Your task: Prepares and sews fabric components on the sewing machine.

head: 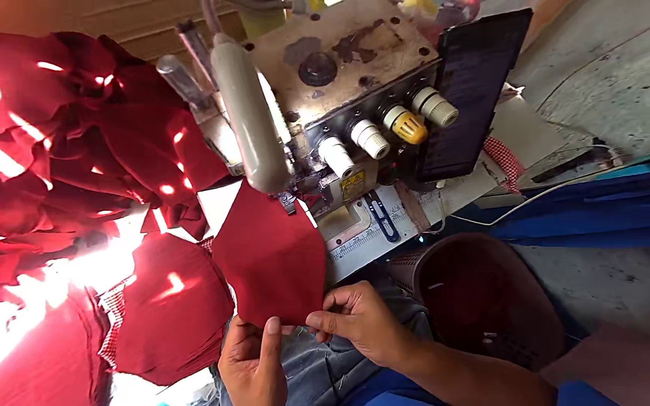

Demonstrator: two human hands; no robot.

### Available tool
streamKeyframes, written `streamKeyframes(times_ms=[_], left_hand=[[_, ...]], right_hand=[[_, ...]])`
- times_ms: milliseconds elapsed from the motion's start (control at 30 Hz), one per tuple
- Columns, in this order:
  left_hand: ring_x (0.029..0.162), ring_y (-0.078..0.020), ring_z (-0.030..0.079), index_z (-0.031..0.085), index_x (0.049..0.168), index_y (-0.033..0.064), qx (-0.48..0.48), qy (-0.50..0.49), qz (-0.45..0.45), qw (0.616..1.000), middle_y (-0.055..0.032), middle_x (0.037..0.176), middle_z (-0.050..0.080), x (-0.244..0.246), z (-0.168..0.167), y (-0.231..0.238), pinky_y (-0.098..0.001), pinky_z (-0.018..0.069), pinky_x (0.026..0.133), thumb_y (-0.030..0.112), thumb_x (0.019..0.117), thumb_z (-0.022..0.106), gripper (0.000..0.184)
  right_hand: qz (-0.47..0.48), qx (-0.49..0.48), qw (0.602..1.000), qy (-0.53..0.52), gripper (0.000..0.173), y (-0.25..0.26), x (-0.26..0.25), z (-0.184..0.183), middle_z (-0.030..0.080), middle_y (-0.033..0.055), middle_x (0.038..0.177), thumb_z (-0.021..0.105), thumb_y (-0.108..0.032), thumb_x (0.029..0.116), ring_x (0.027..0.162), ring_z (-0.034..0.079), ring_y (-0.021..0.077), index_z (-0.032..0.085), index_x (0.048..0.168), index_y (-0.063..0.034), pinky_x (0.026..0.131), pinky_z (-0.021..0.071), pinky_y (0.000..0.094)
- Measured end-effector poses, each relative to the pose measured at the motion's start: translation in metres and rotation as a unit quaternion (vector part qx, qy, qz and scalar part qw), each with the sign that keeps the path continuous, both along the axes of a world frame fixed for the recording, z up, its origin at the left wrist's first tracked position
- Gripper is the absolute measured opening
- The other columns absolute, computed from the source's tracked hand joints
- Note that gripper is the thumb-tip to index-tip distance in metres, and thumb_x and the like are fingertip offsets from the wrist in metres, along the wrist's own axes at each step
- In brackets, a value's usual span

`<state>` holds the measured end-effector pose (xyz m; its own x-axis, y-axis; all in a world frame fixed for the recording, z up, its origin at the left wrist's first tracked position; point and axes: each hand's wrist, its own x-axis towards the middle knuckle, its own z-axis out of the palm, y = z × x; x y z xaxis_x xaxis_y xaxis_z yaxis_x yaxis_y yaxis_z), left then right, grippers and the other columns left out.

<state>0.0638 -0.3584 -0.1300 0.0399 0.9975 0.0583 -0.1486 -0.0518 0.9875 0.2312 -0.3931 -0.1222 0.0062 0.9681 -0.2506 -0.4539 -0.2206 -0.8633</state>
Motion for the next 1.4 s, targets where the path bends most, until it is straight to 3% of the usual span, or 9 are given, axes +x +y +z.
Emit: streamKeyframes(times_ms=[100,167,267,333,400,467,633,767,1400], left_hand=[[0.062,-0.0018,0.061,0.054,0.12,0.0148,0.026,0.003,0.02,0.999,0.0058,0.095,0.067,0.0,-0.01,-0.006,-0.0165,0.055,0.055,0.021,0.102,0.062,0.02],[0.067,0.0022,0.057,0.049,0.121,0.0217,0.064,0.036,0.059,0.996,0.0105,0.103,0.061,0.001,-0.02,-0.012,-0.0129,0.0504,0.056,0.014,0.0989,0.062,0.027],[0.089,0.0038,0.06,0.042,0.133,0.0291,0.193,0.16,0.088,0.964,0.0138,0.119,0.054,-0.002,-0.034,-0.018,-0.0126,0.0539,0.073,0.015,0.0907,0.073,0.054],[0.11,0.0012,0.057,0.043,0.143,0.0282,0.293,0.259,0.111,0.914,0.0103,0.132,0.048,-0.006,-0.04,-0.011,-0.0156,0.0513,0.088,0.03,0.0842,0.079,0.069],[0.14,-0.0052,0.042,0.039,0.149,0.0274,0.361,0.35,0.097,0.859,0.0097,0.15,0.041,-0.003,-0.033,0.002,-0.0269,0.0373,0.114,0.047,0.0878,0.072,0.072],[0.153,-0.0131,0.028,0.041,0.149,0.0259,0.418,0.404,0.049,0.812,0.0109,0.158,0.039,-0.001,-0.02,0.018,-0.0379,0.0229,0.126,0.047,0.0989,0.058,0.057],[0.137,-0.0196,0.053,0.07,0.125,0.0155,0.501,0.398,-0.039,0.767,0.0022,0.134,0.069,0.005,0.003,0.055,-0.0455,0.0266,0.121,0.021,0.1031,0.059,0.025],[0.132,-0.0187,0.057,0.072,0.119,0.0156,0.513,0.389,-0.055,0.763,0.003,0.127,0.072,0.004,0.012,0.063,-0.0456,0.0269,0.121,0.017,0.1051,0.053,0.023],[0.119,-0.0155,0.063,0.075,0.108,0.0165,0.498,0.363,-0.039,0.787,0.0048,0.113,0.076,0.0,0.031,0.066,-0.0424,0.0313,0.118,0.013,0.1031,0.059,0.018]], right_hand=[[-0.015,0.02,0.999,-0.036,0.013,-0.003,-0.002,0.002,0.074,0.0045,0.078,0.072,-0.007,0.0944,0.068,0.071,0.0061,0.072,0.087,0.0029,0.067,0.0611,0.0226],[-0.026,0.035,0.997,-0.056,0.013,-0.005,-0.004,0.002,0.074,0.0046,0.076,0.074,-0.008,0.0937,0.067,0.07,0.005,0.073,0.086,0.0031,0.065,0.0603,0.0212],[-0.04,0.069,0.992,-0.101,0.016,-0.009,-0.007,0.002,0.073,0.0043,0.074,0.075,-0.011,0.093,0.065,0.068,0.0037,0.073,0.084,0.003,0.062,0.0586,0.0192],[-0.046,0.1,0.984,-0.139,0.019,-0.01,-0.008,0.003,0.071,0.0043,0.072,0.076,-0.013,0.0926,0.064,0.067,0.0031,0.073,0.082,0.0027,0.061,0.0576,0.0182],[-0.049,0.127,0.976,-0.169,0.021,-0.011,-0.009,0.004,0.071,0.0042,0.072,0.076,-0.015,0.0929,0.065,0.066,0.0024,0.073,0.081,0.002,0.062,0.0568,0.0174],[-0.05,0.152,0.97,-0.183,0.022,-0.011,-0.011,0.007,0.071,0.0048,0.074,0.076,-0.016,0.0928,0.068,0.067,0.0028,0.073,0.081,0.002,0.064,0.0572,0.018],[-0.056,0.182,0.964,-0.184,0.022,-0.008,-0.015,0.014,0.07,0.0059,0.075,0.076,-0.016,0.093,0.07,0.068,0.0044,0.071,0.082,0.0021,0.065,0.0583,0.0197],[-0.057,0.201,0.96,-0.188,0.023,-0.005,-0.015,0.02,0.069,0.0064,0.076,0.076,-0.016,0.093,0.071,0.067,0.0042,0.071,0.081,0.0025,0.066,0.057,0.0188],[-0.044,0.233,0.956,-0.171,0.023,0.002,-0.018,0.029,0.07,0.0064,0.077,0.075,-0.016,0.094,0.074,0.067,0.0035,0.07,0.081,0.0024,0.068,0.0563,0.0176]])
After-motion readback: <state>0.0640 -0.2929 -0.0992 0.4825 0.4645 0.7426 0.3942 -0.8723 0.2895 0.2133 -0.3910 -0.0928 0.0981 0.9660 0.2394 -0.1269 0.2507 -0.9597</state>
